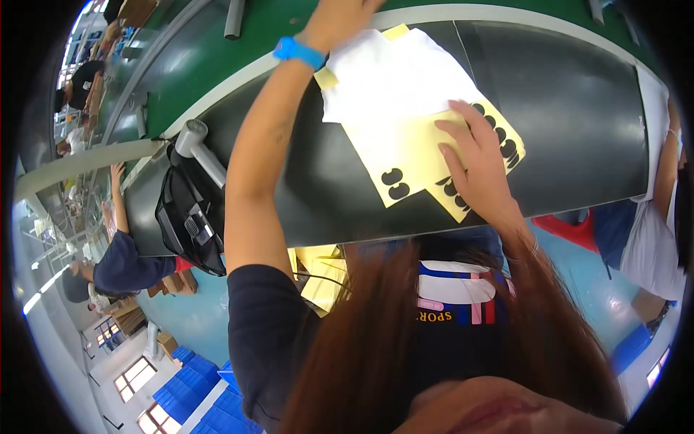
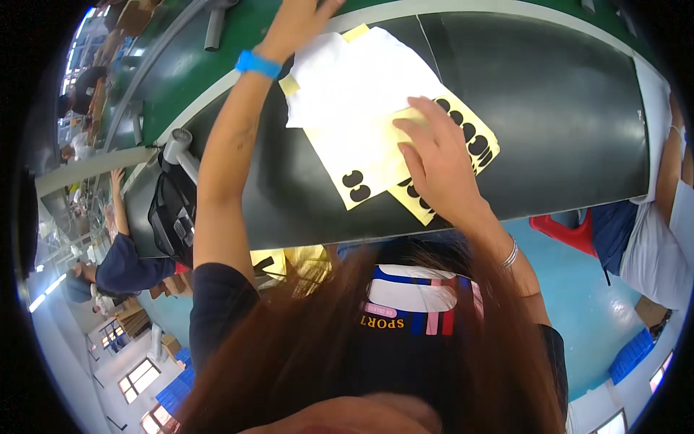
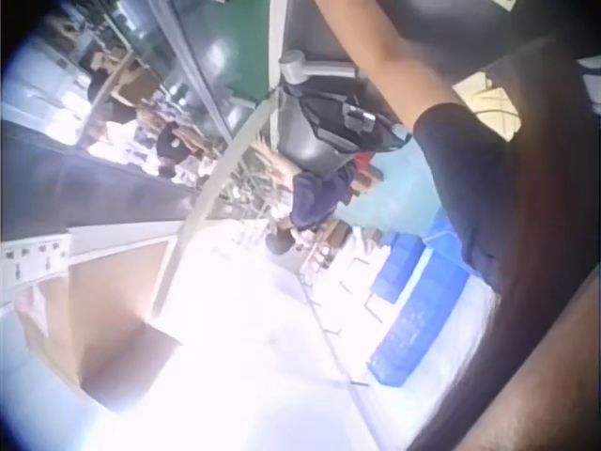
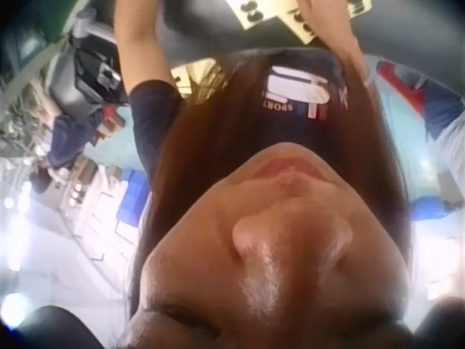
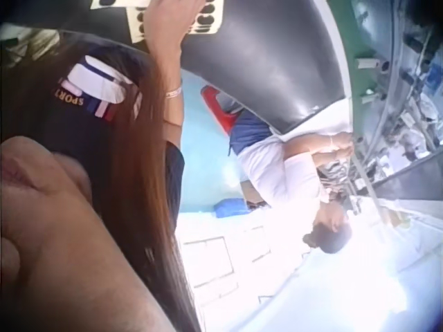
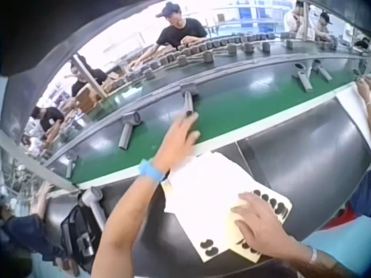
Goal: Applying circular black stickers from a sheet onto the top of cylindrical metal components on an assembly line.
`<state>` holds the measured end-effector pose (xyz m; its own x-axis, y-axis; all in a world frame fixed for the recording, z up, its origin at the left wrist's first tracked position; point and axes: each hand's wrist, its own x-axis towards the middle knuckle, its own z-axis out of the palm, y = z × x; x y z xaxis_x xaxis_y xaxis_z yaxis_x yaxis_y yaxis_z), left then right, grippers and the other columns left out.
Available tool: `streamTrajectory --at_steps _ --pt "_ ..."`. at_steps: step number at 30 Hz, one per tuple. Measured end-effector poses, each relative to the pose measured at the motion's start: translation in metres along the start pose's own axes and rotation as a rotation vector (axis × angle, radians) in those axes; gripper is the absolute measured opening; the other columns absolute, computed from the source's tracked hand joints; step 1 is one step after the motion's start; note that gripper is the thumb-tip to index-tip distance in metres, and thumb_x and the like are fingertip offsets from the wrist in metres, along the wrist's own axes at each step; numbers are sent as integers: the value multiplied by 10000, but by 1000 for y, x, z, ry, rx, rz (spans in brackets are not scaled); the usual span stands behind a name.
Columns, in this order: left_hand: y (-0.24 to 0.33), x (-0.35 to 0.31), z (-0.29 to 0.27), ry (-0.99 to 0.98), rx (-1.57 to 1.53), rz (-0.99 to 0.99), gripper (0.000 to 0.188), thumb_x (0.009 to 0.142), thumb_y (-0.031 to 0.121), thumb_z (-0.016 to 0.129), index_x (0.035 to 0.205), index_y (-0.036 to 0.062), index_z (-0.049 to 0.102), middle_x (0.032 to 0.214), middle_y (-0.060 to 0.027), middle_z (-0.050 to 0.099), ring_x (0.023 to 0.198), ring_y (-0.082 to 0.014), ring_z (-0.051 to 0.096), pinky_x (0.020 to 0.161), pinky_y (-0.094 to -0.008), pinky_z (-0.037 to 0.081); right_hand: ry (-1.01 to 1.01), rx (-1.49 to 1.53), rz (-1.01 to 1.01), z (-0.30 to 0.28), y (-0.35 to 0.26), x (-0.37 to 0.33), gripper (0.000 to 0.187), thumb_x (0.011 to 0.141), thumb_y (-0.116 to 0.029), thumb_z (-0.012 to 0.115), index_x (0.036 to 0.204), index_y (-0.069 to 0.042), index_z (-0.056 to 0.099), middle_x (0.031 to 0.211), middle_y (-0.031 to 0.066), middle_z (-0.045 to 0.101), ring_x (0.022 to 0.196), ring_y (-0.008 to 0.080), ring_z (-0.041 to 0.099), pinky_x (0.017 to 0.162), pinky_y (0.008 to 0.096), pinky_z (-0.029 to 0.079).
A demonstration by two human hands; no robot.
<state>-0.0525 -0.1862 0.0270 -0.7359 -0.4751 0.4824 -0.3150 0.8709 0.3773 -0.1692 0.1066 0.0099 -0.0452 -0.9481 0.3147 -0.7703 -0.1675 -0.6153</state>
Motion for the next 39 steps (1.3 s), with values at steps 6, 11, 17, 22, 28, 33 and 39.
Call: streamTrajectory --at_steps 6,11,17,22,28,33,39 --pt "77 -108 -7 -134 122 67 475 886 437 560 1283 176 546 1417 -114 426 1306 -379 376 1064 -586 262 47 77 -66 10 -37 -14 293 804 -18 641 1094 -37 604 1220 132 519 1112 316 493 913 363 424" --pt "86 -125 7 -143 217 -34 605 872 544 535 1389 245 439 1513 -86 290 1399 -371 210 1099 -605 118 15 87 -52 36 -55 -18 260 790 -16 652 1048 -37 632 1095 124 537 980 310 522 837 379 438" --pt "83 -131 12 -84 222 -10 604 873 558 519 1384 245 449 1509 -83 300 1385 -365 244 1098 -590 148 74 -66 -121 44 -61 -28 222 776 -1 654 995 -35 634 1111 127 539 1016 304 517 844 379 437" --pt "82 -132 15 -59 221 -8 599 871 557 522 1380 248 457 1506 -80 307 1383 -360 251 1097 -584 157 4 11 30 41 -68 -20 199 758 30 637 942 -41 607 1053 121 536 1001 308 529 828 375 441" --pt "77 -128 16 -40 212 -3 604 870 569 508 1373 237 466 1496 -86 325 1377 -364 259 1090 -592 169 -83 133 51 33 -66 -16 218 767 31 629 969 -44 601 1017 121 537 956 314 541 815 377 447" --pt "74 -124 13 -50 249 13 634 855 578 502 1366 203 473 1482 -113 342 1357 -374 288 1067 -615 197 35 14 -10 37 -75 -15 244 793 4 629 1036 -22 627 1057 147 561 946 318 553 823 390 454" --pt "85 -131 17 -80 163 -21 680 837 565 540 1383 172 441 1500 -137 293 1367 -401 260 1081 -616 174 71 -69 -102 38 -70 -25 206 794 9 627 996 2 663 1131 160 576 985 329 558 839 388 463"
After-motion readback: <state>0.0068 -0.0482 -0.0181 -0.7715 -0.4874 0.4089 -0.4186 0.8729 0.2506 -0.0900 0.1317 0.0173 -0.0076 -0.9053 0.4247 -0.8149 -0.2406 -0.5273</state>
